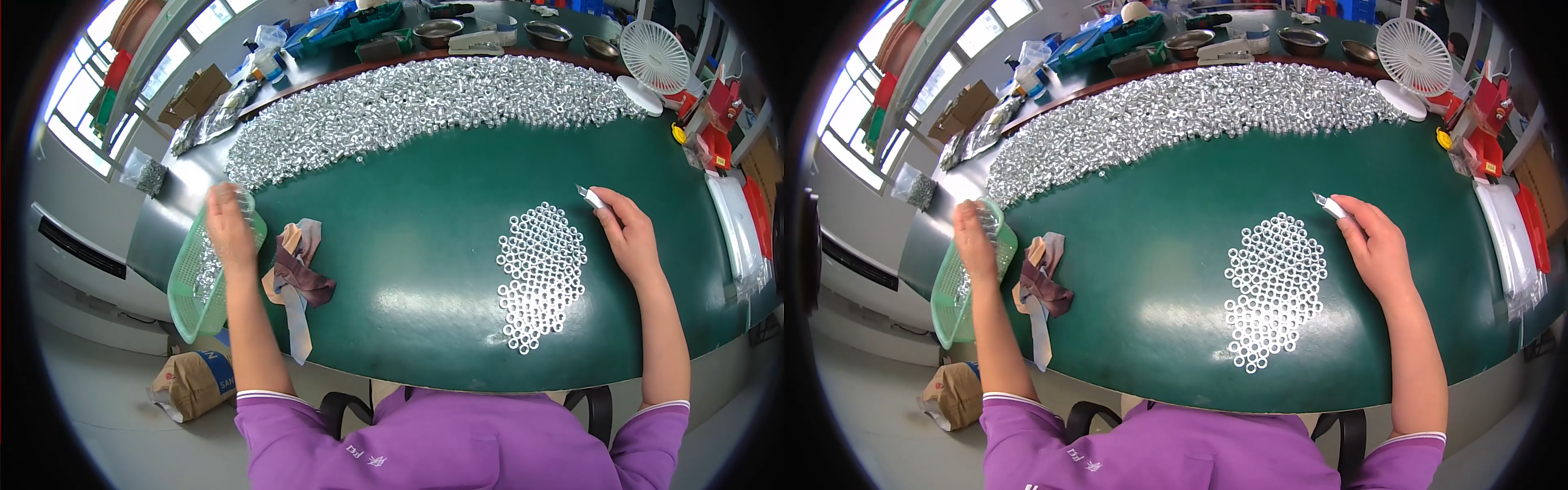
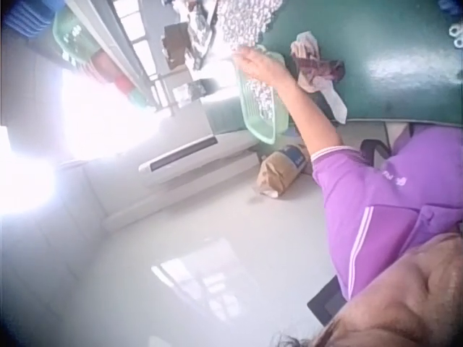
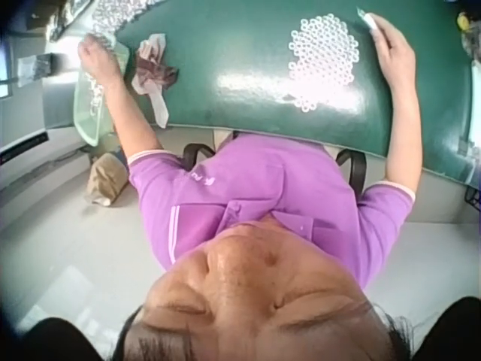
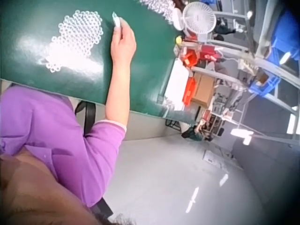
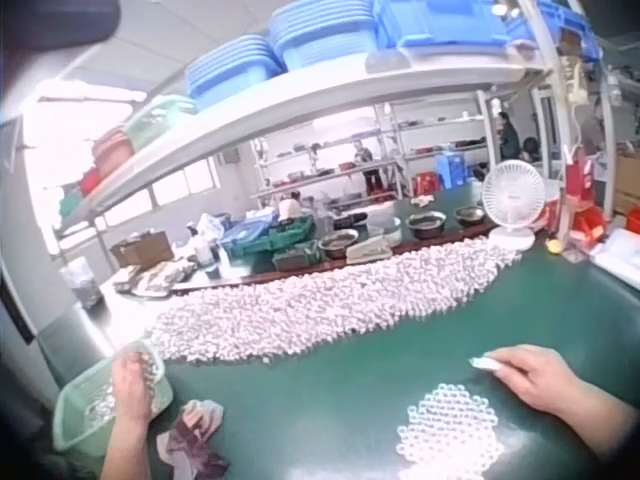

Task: The person sorts and inspects small metal rings and washers on a workbench using a utility knife.

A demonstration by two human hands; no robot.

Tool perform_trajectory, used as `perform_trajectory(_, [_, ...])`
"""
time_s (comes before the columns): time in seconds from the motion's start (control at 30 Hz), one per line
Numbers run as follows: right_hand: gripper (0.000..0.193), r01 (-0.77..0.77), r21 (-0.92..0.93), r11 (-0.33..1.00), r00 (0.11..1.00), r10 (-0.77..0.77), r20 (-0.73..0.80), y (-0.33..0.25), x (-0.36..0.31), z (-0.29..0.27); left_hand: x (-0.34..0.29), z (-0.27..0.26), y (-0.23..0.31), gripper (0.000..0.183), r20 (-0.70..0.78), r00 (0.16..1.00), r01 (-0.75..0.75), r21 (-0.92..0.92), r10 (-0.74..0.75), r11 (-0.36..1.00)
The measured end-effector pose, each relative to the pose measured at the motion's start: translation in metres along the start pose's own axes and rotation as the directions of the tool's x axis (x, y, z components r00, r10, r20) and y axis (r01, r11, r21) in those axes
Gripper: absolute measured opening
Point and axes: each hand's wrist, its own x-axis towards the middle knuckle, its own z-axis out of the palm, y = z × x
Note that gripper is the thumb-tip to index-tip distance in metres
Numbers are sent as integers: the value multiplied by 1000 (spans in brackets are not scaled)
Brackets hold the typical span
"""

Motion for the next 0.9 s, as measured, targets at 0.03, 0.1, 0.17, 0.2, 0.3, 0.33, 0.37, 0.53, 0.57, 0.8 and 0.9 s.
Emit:
perform_trajectory(0.03, [25, 14, 9, 1000, 1000, -14, 1, -1, 1, 1, 18, -27, -14, 45, -38, 990, -119, 295, 136, 948])
perform_trajectory(0.1, [25, 16, 11, 1000, 1000, -16, 1, -5, 3, 0, 38, -64, -18, 57, -36, 994, -42, 733, 100, 678])
perform_trajectory(0.17, [25, 56, 0, 998, 998, -56, 14, -7, 5, 0, 46, -82, -26, 67, -99, 970, 192, 871, -221, 453])
perform_trajectory(0.2, [25, 45, -9, 999, 999, -45, 15, -6, 5, 0, 45, -81, -26, 66, -114, 957, 215, 896, -266, 390])
perform_trajectory(0.3, [25, 57, -26, 998, 998, -56, 32, -5, 6, 1, 31, -65, -11, 56, -24, 976, 114, 899, -215, 422])
perform_trajectory(0.33, [24, 30, -14, 999, 999, -29, 38, -6, 6, 2, 24, -53, -2, 48, 66, 991, 1, 865, -115, 501])
perform_trajectory(0.37, [24, 21, -21, 1000, 999, -20, 32, -6, 6, 2, 15, -40, 6, 38, 234, 971, -216, 740, 58, 637])
perform_trajectory(0.53, [25, 37, -17, 999, 999, -37, 28, 1, 4, 0, -88, 66, 93, 29, 813, 359, -569, -198, 458, 798])
perform_trajectory(0.57, [25, 42, -15, 999, 999, -41, 28, 1, 5, -1, -105, 77, 102, 35, 852, 190, -612, -286, 488, 737])
perform_trajectory(0.8, [25, 67, -22, 998, 997, -68, -37, 6, 4, -7, -85, 77, 49, 37, 760, 635, -657, 439, 137, 613])
perform_trajectory(0.9, [25, 31, 15, 999, 999, -31, -24, -4, 6, -10, -69, 59, 28, 34, 684, 724, -617, 583, 89, 529])
